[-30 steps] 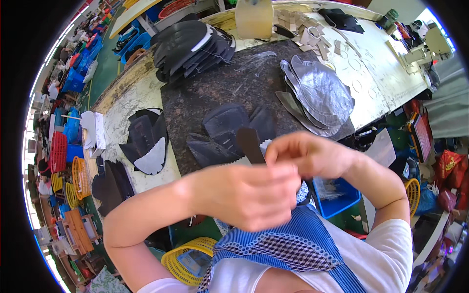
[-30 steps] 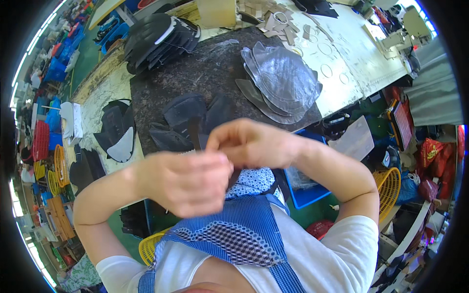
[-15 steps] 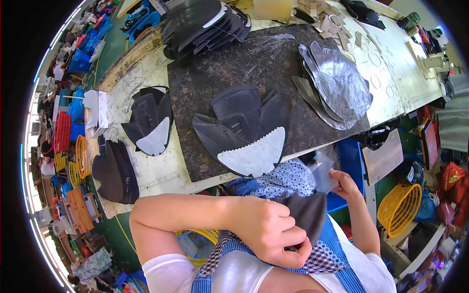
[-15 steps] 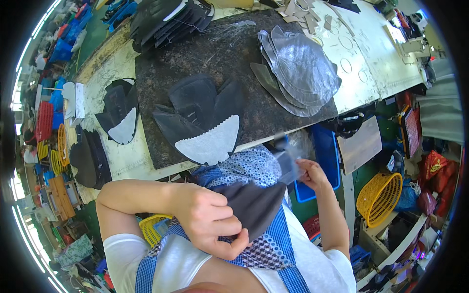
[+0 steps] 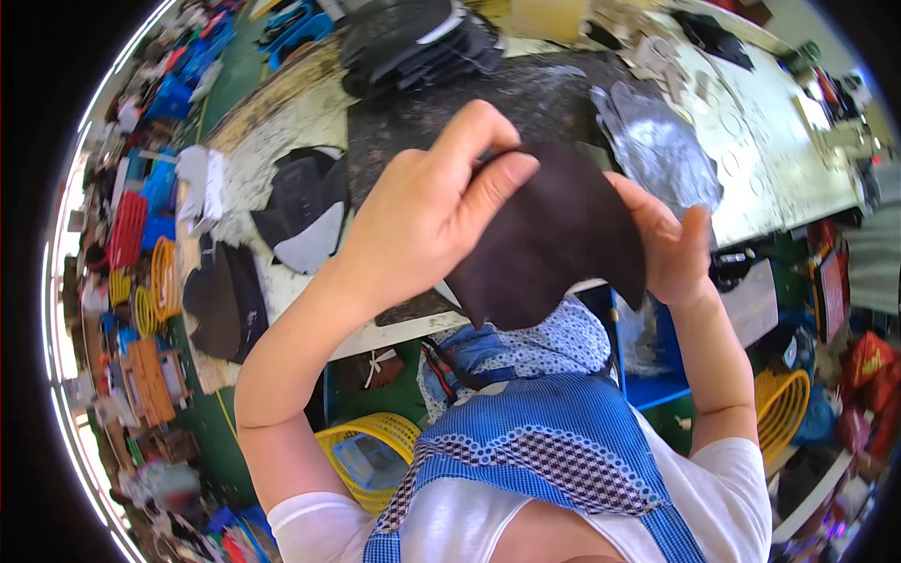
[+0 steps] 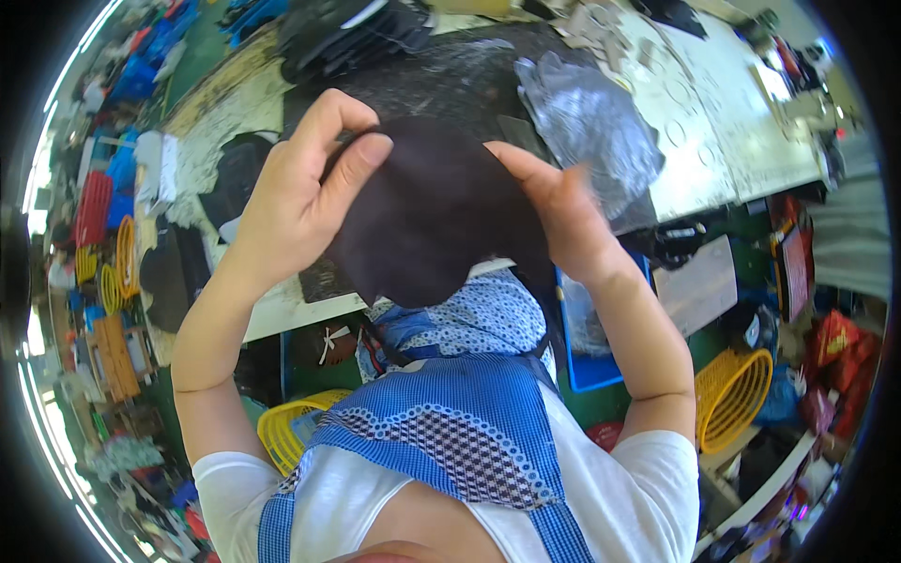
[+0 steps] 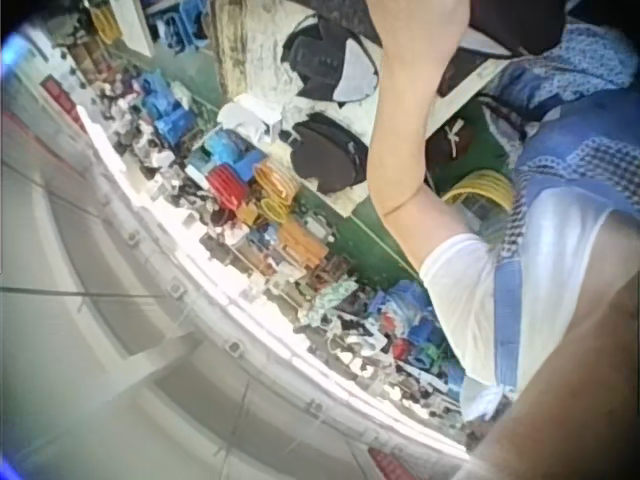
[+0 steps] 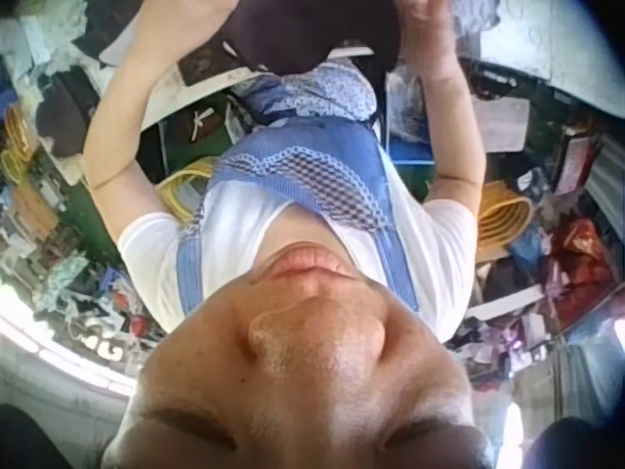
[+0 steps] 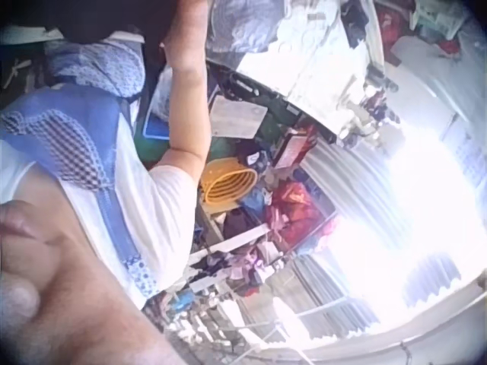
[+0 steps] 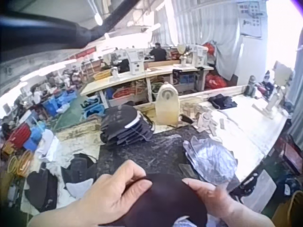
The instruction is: The person applies adhesive lining pieces onto shoe upper cutouts by hand, aligning and pressing each component into place on the workbench.
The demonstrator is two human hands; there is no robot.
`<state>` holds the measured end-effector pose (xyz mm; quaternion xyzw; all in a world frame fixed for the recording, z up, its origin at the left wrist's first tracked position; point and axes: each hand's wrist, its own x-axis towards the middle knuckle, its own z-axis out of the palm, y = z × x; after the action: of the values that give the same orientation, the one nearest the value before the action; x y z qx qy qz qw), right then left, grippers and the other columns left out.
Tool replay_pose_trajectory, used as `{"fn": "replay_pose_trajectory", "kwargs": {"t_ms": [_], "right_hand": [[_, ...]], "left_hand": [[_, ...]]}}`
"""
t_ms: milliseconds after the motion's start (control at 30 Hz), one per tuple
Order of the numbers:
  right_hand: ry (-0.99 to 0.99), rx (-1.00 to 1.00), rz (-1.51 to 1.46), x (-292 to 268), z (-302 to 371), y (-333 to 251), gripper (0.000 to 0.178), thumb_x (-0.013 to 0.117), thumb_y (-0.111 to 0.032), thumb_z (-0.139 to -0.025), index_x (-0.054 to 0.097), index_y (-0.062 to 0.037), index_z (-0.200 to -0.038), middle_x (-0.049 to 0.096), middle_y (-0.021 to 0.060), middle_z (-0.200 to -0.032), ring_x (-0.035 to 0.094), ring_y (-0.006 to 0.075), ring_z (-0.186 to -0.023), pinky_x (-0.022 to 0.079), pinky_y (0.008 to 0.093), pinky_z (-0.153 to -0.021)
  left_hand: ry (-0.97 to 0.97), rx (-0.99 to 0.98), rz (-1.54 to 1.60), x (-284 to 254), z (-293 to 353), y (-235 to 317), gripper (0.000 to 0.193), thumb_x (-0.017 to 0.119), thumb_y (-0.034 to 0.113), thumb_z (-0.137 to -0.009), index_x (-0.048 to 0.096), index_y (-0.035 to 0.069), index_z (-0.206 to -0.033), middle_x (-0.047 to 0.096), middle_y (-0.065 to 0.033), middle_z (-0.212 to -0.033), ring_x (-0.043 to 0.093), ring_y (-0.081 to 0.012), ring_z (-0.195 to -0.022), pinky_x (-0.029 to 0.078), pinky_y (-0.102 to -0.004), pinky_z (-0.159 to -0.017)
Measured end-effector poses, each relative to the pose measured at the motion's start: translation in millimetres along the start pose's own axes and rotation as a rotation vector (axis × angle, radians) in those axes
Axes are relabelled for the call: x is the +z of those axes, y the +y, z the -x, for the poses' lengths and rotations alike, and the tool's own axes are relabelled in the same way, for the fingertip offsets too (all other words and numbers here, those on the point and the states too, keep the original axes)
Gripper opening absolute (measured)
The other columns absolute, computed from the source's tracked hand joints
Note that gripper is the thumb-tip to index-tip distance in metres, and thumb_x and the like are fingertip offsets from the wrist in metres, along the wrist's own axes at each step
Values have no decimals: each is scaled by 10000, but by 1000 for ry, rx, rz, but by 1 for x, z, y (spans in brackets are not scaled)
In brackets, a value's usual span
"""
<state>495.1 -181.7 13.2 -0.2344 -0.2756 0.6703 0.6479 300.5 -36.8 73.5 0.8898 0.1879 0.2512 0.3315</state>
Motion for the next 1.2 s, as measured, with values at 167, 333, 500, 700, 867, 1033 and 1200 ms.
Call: {"fn": "replay_pose_trajectory", "kwargs": {"t_ms": [167,333,500,700,867,1033,1200], "right_hand": [[368,-299,855,17,-29,3,124,630,-20,-927,626,13,-1047,696,45,-868,637,79,-731,506,210,-657],[175,-542,1405,36,-53,-21,139,677,-35,-860,693,-35,-998,703,105,-772,664,162,-603,512,278,-570],[-191,-497,1621,52,-73,-42,171,727,-86,-775,726,-78,-946,666,148,-724,647,274,-601,508,332,-580],[-177,-365,277,-15,-79,-100,632,278,-522,-1024,623,-16,-1181,669,54,-839,571,126,-683,419,230,-629],[-183,59,-624,-36,-43,14,1026,323,-819,-868,266,-37,-1531,374,188,-1524,382,305,-1403,318,451,-1147],[25,21,-405,-22,-26,15,763,494,-564,-960,310,-60,-1503,588,164,-1321,576,260,-1221,439,412,-1044],[408,-386,213,-7,-29,3,591,596,-122,-949,333,-71,-1475,648,104,-1094,633,183,-1003,500,319,-909]], "left_hand": [[209,-219,-102,-9,33,-27,217,562,262,-1014,511,53,-1047,560,-81,-747,510,-123,-605,391,-264,-593],[146,-700,269,-14,39,-46,202,569,264,-1012,513,89,-1097,650,-18,-844,621,-155,-713,504,-316,-660],[78,181,-25,-23,-6,-18,762,862,174,-701,497,67,-1362,712,-82,-1059,676,-216,-968,517,-359,-893],[-314,6,415,-20,-63,18,263,685,1,-841,693,-5,-1103,719,-51,-1028,663,-79,-888,522,-243,-817],[-84,-544,935,-19,-41,-11,316,583,297,-996,665,35,-1152,715,-45,-1064,681,-131,-971,555,-282,-804],[109,-706,1165,-13,-9,-41,397,513,371,-1022,609,39,-1216,691,-75,-1135,689,-174,-1009,563,-323,-865],[253,-716,1362,-2,24,-43,412,448,362,-1048,557,37,-1276,662,-95,-1216,668,-214,-1085,553,-360,-915]]}}
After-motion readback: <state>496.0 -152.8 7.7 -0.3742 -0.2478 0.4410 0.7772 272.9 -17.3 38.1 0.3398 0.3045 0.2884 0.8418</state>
